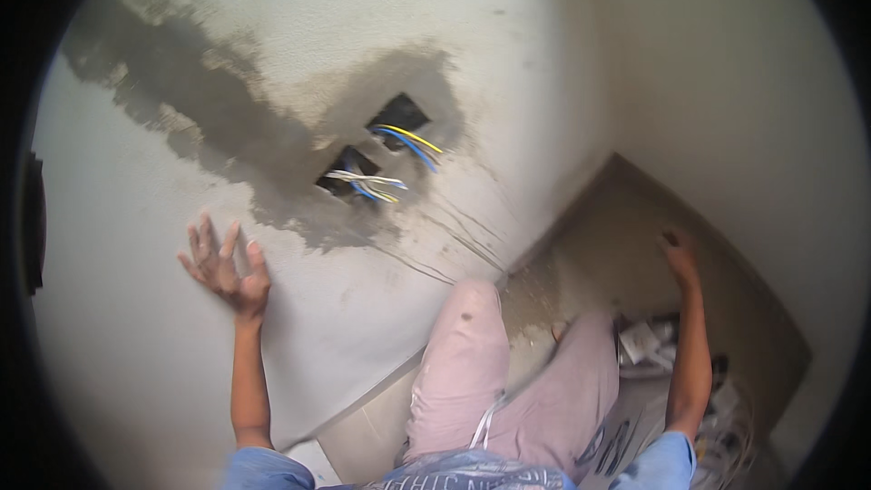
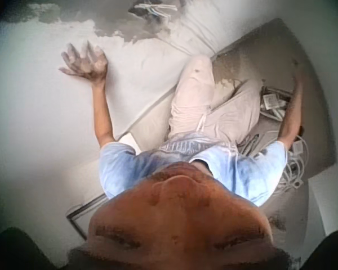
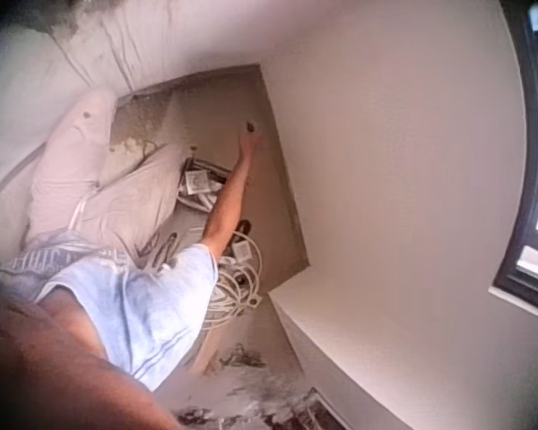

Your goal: The person strips insulation from wires with a stripper, inserts the wires into the back of an electrical outlet component, and prepares to mount the outlet into a wall-mounted electrical box.

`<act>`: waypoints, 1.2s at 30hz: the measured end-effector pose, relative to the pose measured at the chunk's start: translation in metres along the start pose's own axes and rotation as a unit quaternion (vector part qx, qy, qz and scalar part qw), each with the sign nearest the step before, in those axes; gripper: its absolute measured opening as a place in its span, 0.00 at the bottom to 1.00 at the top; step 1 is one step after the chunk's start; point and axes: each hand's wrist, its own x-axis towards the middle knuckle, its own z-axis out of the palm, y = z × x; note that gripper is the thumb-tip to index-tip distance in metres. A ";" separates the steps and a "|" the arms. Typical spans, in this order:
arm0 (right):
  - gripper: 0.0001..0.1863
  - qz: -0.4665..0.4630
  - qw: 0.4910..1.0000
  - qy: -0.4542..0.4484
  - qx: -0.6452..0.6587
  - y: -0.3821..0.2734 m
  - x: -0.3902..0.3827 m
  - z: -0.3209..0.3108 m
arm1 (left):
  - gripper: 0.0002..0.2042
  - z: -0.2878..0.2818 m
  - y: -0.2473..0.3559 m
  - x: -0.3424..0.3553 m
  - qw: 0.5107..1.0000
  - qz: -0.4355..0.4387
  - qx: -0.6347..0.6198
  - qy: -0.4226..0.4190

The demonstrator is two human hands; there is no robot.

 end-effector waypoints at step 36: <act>0.13 0.465 0.596 0.553 -0.350 0.056 -0.876 0.112 | 0.17 0.133 0.368 -0.234 0.642 0.228 -0.620 -0.389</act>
